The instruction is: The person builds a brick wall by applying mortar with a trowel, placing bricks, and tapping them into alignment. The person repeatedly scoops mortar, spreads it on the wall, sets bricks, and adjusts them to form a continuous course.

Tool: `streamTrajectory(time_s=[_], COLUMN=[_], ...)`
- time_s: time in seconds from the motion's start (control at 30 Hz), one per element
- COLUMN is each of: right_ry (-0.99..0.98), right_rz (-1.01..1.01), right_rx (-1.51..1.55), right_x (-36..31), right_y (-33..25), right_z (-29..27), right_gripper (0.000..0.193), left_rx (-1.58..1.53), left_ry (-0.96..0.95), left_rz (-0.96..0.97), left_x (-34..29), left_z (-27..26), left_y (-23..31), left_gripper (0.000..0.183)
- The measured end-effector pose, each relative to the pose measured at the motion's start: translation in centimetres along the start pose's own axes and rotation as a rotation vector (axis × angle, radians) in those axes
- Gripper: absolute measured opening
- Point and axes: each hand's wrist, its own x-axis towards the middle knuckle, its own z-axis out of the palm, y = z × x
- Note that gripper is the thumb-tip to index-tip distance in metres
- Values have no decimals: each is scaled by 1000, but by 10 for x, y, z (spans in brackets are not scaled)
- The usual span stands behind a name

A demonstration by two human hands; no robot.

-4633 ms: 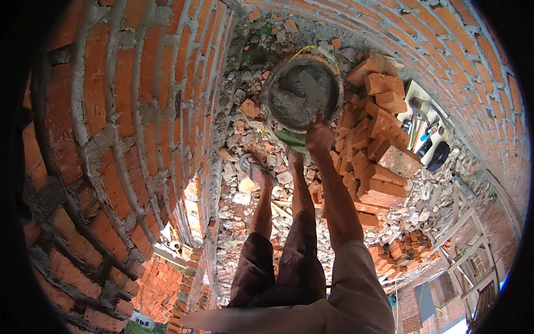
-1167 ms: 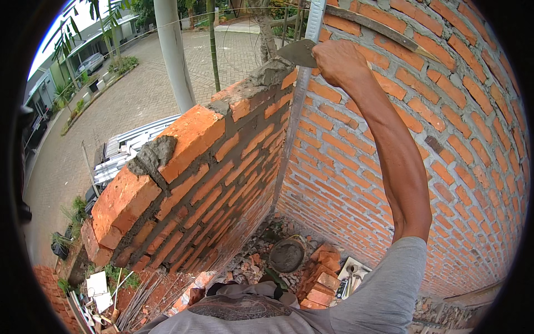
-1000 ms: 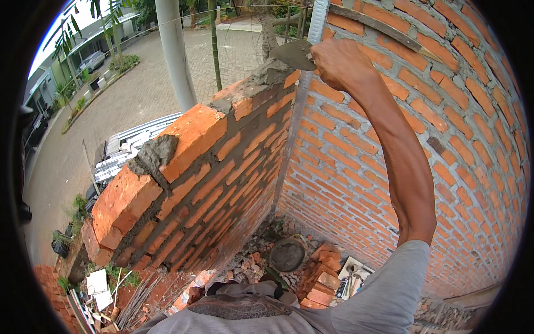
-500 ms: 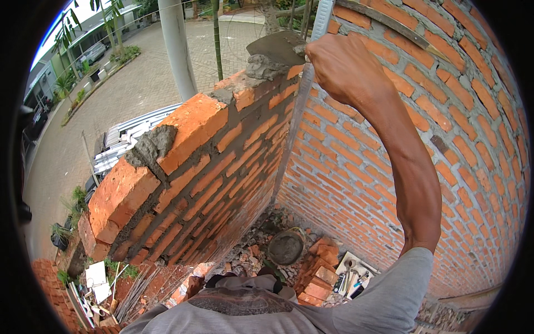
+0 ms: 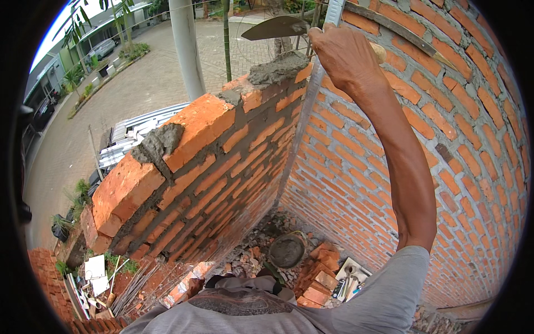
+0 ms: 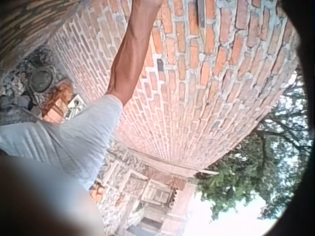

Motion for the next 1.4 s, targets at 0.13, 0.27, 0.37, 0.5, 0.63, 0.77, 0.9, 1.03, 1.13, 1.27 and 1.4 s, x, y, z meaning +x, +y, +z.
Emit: streamTrajectory(time_s=[0.13,0.27,0.37,0.5,0.63,0.77,0.9,1.03,1.13,1.27,1.4], right_ry=[16,-165,-147,33,106,-31,-119,-61,-38,-142,-95], right_rz=[-79,-155,-193,-298,-134,295,691,855,766,604,481], right_rx=[-184,-291,-235,-92,63,1014,2145,2634,2653,2342,1981], right_x=[32,51,50,33,-4,-50,-103,-136,-146,-155,-155], right_y=[-6,-16,-15,-3,6,5,-40,-109,-146,-158,-142], right_z=[42,67,69,44,16,31,87,121,118,99,102], right_gripper=[5,10,9,3,10,24,36,35,33,35,35], left_rx=[-99,4,-15,1308,1315,1007,515,417,400,391,371], left_ry=[31,87,117,404,414,261,157,156,158,155,154], left_rz=[-65,243,78,992,865,658,263,152,120,97,77], left_x=[0,1,-4,-14,-24,-24,-21,-23,-28,-31,-31], left_z=[4,10,9,7,9,9,9,11,13,14,15], left_y=[1,-15,-32,-53,-64,-59,-43,-30,-26,-25,-24], left_gripper=[47,46,44,39,43,43,44,45,46,47,48])
